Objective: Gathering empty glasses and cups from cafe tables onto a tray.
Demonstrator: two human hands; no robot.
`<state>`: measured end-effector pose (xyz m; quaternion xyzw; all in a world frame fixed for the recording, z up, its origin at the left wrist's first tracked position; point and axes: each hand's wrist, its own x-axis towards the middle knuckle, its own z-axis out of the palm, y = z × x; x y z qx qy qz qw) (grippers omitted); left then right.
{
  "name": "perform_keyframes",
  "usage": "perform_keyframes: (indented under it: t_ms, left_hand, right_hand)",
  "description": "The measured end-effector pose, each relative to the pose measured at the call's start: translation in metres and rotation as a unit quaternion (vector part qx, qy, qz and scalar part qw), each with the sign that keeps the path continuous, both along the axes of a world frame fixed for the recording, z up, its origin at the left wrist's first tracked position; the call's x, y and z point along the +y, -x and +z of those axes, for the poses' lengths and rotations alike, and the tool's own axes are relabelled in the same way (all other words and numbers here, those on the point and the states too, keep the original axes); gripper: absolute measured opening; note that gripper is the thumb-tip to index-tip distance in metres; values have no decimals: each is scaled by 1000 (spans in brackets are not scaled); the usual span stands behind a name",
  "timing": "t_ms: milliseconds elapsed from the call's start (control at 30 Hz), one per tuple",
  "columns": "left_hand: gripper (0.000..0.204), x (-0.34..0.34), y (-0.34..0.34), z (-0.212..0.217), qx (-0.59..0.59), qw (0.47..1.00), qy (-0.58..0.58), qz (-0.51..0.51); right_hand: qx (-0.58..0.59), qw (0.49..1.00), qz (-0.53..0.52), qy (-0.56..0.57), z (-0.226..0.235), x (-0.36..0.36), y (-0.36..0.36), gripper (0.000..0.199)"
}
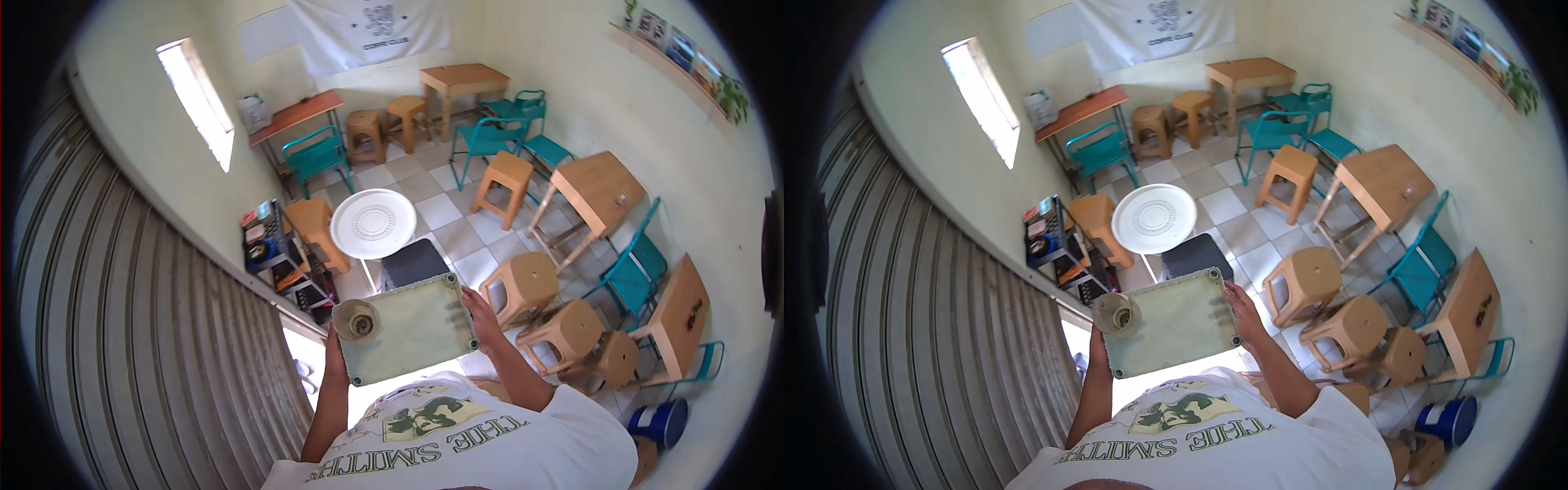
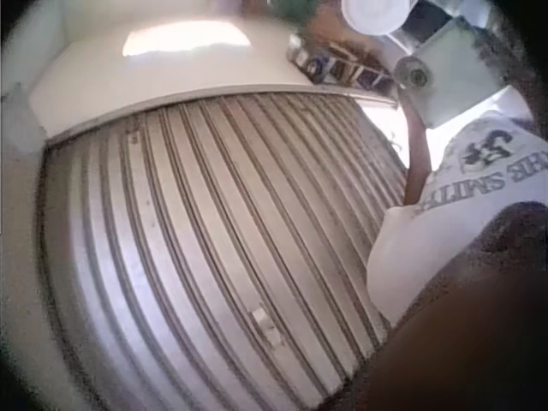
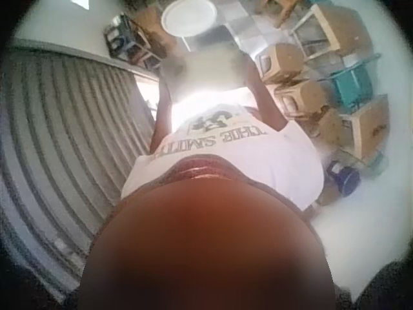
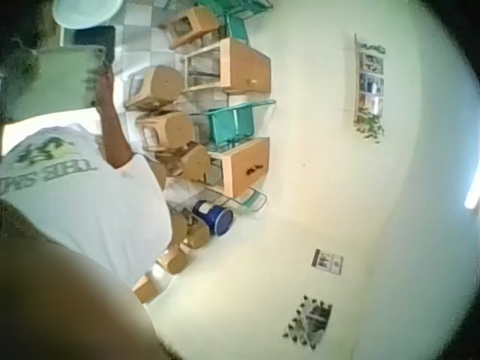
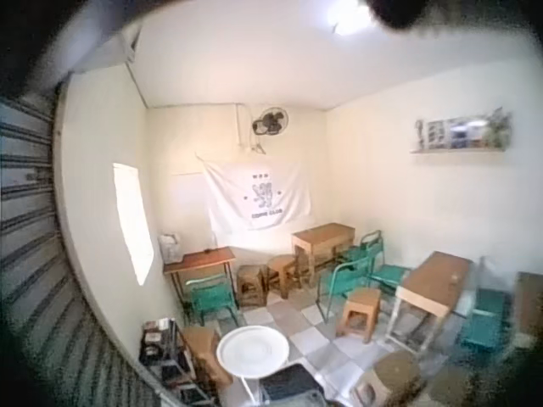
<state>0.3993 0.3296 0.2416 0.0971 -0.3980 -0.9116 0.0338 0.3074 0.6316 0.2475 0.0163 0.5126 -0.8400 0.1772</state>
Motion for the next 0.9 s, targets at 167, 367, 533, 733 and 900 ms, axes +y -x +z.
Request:
perform_keyframes:
  t_ms: [167, 367, 533, 733, 900]
  left_hand:
    - [54, 31, 47, 7, -13, 998, 5, -54]
    - [54, 70, 86, 13, -12, 990, -16, -137]
    - [50, 99, 117, 14, -17, 979, -16, -203]
    - [47, 126, 167, 8, -29, 967, 17, -251]
    - [52, 156, 207, 40, -55, 961, 59, -263]
  right_hand:
    - [-2, 998, -61, 12, 0, 34, 10, 41]
    - [0, 989, -146, 14, -14, 71, 13, 38]
    - [6, 983, -182, 1, -28, 102, 10, 42]
    - [-3, 965, -262, -23, -17, 123, 15, 42]
    - [9, 958, -286, -1, -16, 147, 46, 39]
